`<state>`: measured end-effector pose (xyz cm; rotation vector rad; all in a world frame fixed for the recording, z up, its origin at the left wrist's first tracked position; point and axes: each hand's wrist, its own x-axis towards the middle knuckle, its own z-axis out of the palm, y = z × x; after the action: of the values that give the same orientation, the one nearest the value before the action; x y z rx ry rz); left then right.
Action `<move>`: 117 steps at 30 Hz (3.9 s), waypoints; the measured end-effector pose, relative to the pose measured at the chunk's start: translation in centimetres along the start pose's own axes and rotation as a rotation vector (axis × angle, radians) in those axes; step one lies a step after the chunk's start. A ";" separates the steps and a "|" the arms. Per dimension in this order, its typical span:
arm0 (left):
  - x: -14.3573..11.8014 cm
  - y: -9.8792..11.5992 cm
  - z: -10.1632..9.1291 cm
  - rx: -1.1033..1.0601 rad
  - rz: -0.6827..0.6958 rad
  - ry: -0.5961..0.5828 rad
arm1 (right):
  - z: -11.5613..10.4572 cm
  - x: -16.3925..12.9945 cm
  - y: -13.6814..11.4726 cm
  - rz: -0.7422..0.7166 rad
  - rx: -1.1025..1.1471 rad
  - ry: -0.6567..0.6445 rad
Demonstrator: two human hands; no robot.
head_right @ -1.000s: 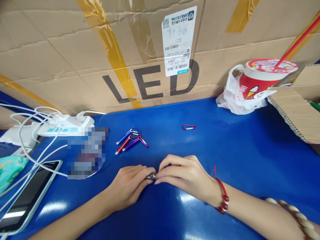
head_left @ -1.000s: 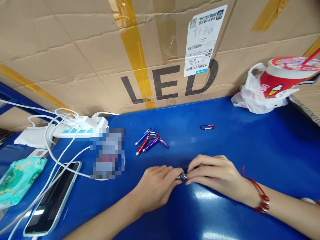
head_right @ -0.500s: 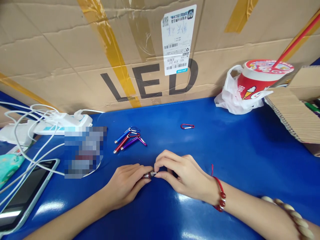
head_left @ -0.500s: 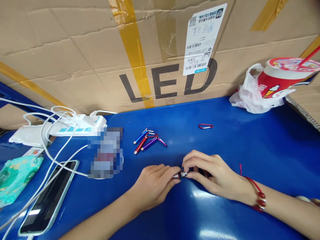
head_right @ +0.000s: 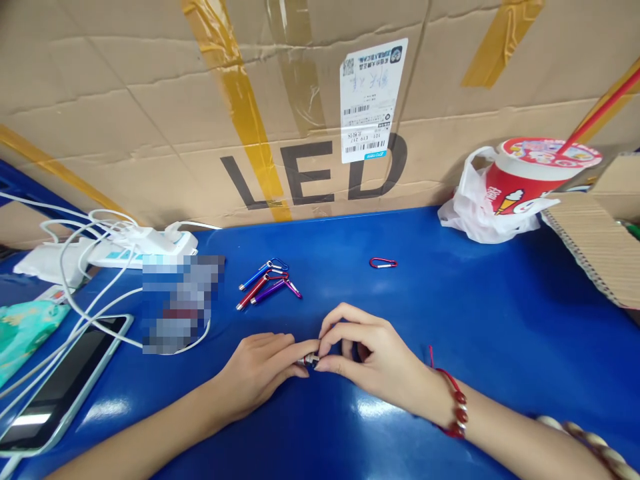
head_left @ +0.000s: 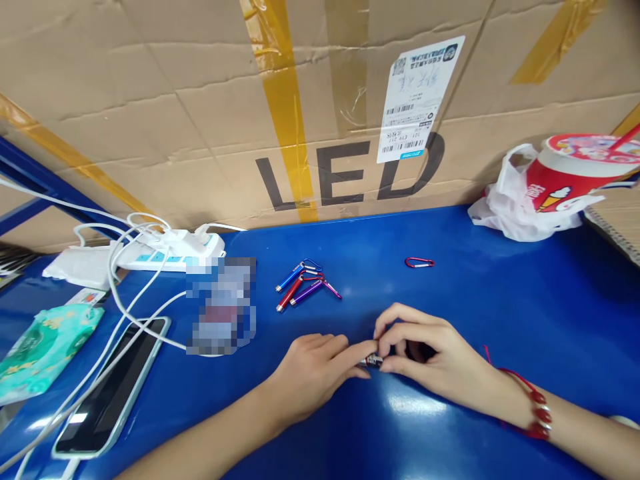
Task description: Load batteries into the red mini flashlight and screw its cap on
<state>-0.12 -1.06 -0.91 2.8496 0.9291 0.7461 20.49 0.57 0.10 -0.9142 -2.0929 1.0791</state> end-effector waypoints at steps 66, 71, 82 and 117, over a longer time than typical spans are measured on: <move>0.0 0.4 -0.2 -0.087 -0.188 -0.055 | 0.2 -0.3 1.1 -0.335 -0.387 0.188; 0.0 0.3 -0.2 -0.119 -0.168 -0.039 | 0.2 -0.3 0.6 -0.315 -0.459 0.129; -0.2 0.2 -0.2 -0.358 -0.231 -0.054 | 0.6 -0.5 0.9 -0.254 -0.373 0.176; -0.3 0.2 0.2 -0.358 -0.231 0.009 | 0.7 1.1 0.6 0.312 0.154 0.020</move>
<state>-0.07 -1.38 -1.16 2.3863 0.9888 0.8052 19.52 1.39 -0.56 -1.1939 -1.8601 1.3616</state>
